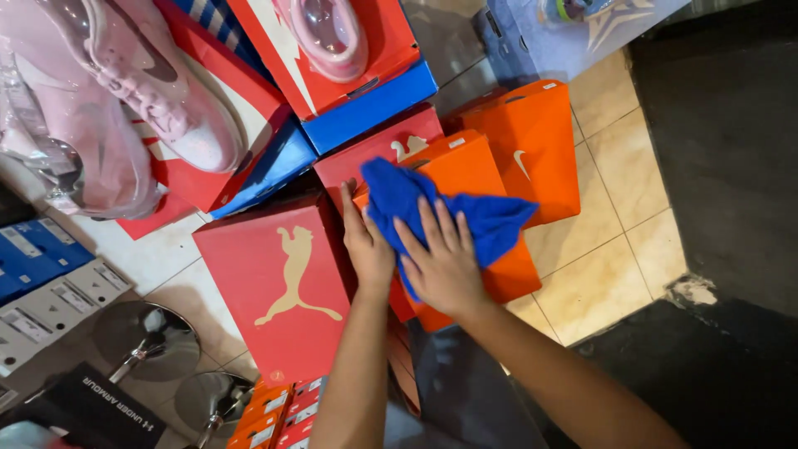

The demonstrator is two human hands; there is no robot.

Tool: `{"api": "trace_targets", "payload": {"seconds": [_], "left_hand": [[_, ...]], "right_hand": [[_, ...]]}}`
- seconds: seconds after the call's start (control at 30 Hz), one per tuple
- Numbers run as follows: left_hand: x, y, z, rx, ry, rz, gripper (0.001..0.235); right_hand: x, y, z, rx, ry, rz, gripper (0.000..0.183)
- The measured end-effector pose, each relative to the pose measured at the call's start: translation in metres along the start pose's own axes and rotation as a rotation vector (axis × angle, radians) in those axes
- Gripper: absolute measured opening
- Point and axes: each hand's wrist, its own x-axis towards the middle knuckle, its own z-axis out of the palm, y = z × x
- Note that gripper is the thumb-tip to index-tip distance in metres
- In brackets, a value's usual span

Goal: Cleaning shoes with a cloth and organizing them into boxes in a warehouse

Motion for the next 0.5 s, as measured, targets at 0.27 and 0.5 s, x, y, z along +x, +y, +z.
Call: {"api": "trace_targets", "payload": {"seconds": [0.27, 0.5], "left_hand": [[0.006, 0.028, -0.007, -0.049, -0.063, -0.126, 0.056], [0.006, 0.026, -0.001, 0.085, 0.012, -0.41, 0.067]], "right_hand": [[0.002, 0.079, -0.013, 0.061, 0.185, 0.331, 0.072], [-0.035, 0.037, 0.032, -0.176, 0.083, 0.038, 0.062]]}}
